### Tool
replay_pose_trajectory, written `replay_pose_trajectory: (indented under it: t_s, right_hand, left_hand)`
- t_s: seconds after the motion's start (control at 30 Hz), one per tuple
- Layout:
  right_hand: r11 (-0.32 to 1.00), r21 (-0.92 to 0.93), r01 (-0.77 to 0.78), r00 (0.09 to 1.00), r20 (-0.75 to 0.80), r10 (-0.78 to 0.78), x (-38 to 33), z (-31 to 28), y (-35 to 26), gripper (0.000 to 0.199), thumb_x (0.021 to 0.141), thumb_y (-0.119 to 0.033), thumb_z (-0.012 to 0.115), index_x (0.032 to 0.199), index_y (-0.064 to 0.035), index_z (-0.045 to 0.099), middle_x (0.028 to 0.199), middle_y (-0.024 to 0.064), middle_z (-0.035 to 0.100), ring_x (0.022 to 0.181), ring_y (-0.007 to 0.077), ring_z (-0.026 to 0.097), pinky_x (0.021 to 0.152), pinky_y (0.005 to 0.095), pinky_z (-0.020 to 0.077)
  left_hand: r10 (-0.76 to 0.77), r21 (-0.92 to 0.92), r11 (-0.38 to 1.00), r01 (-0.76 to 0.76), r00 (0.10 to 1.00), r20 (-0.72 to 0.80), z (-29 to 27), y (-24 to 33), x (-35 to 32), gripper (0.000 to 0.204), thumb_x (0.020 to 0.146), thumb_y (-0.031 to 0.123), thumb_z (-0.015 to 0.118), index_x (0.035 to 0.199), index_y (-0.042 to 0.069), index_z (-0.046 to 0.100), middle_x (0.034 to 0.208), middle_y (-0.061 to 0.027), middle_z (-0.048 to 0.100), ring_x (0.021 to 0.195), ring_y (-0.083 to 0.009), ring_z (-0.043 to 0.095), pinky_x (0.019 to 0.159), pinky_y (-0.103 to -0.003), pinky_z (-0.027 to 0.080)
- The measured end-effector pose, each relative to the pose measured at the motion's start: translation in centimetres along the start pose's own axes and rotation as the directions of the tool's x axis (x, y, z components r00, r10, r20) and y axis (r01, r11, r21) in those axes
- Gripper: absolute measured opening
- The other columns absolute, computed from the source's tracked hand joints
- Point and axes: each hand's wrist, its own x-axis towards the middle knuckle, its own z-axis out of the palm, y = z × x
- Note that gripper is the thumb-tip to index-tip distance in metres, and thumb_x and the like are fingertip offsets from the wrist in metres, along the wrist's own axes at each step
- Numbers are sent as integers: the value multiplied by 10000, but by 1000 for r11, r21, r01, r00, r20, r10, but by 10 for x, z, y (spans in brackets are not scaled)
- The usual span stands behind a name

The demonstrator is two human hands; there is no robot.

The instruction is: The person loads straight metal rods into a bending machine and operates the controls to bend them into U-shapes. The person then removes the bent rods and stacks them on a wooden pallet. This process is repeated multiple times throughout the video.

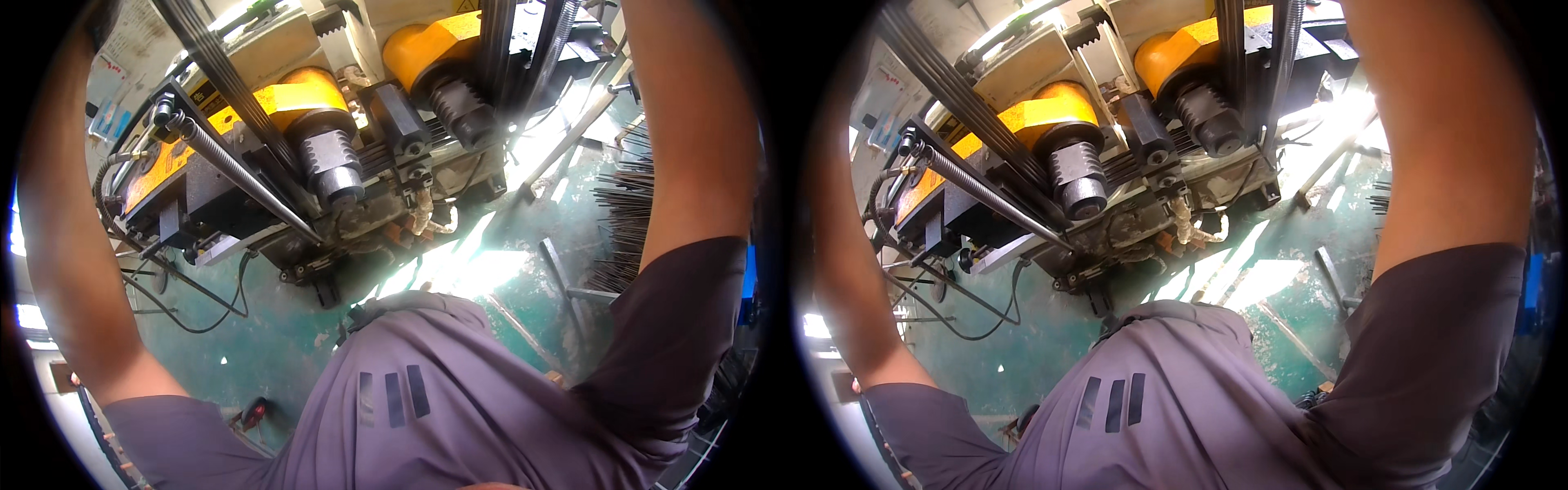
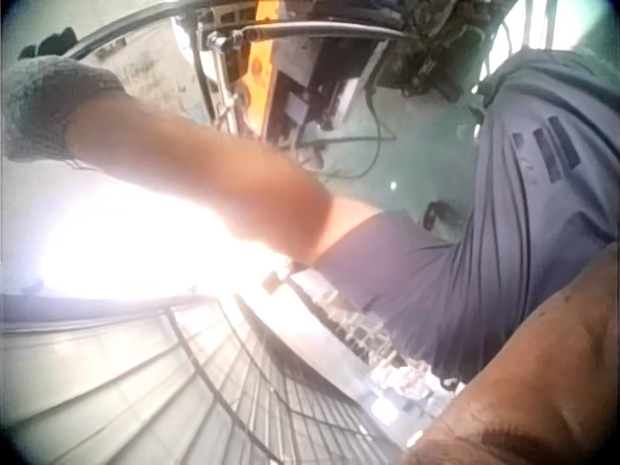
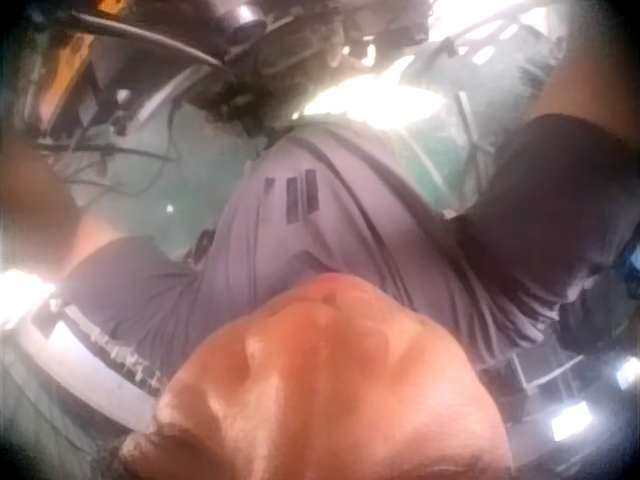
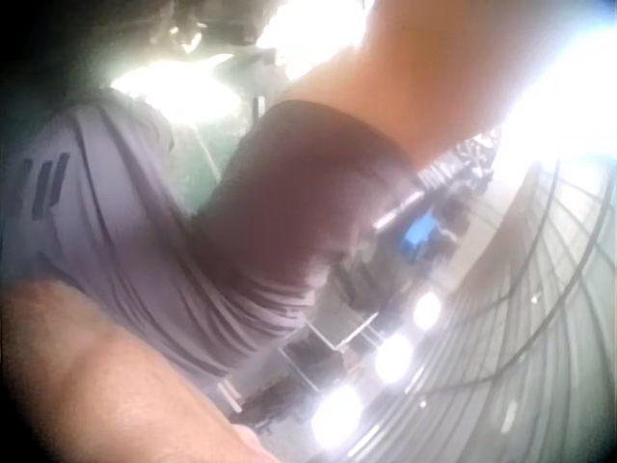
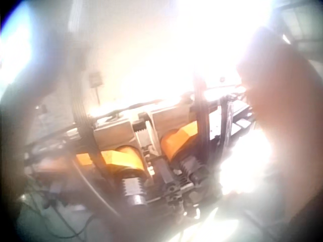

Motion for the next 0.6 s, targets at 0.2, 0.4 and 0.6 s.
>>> replay_pose_trajectory:
  t_s: [0.2, 0.4, 0.6]
  right_hand:
    - [999, 25, 37, 999, 21, -37, -1, 6, -3, 213, 1057, -280, 677, 1075, -75, 731, 751, -32, 528, 673, 87, 496, 633, 254, 377]
    - [994, 69, 88, 994, 57, -92, 1, 17, -13, 206, 1055, -276, 678, 1061, -76, 728, 738, -36, 510, 658, 85, 478, 621, 255, 364]
    - [990, 75, 115, 989, 86, -122, 2, 24, -12, 200, 1053, -272, 679, 1048, -77, 726, 724, -40, 492, 644, 82, 461, 609, 256, 351]
  left_hand:
    - [-16, 25, 1000, 17, 1000, -10, -4, 12, -17, 344, 1003, 265, 684, 1208, -10, 676, 1057, -116, 684, 946, -204, 655, 869, -340, 514]
    - [-48, 85, 995, 49, 999, -14, -16, 28, -33, 323, 997, 253, 685, 1188, -7, 679, 1036, -112, 682, 921, -199, 652, 844, -338, 516]
    - [-66, 107, 992, 68, 998, -18, -17, 37, -39, 302, 991, 240, 686, 1168, -4, 682, 1015, -108, 681, 896, -195, 650, 818, -336, 517]
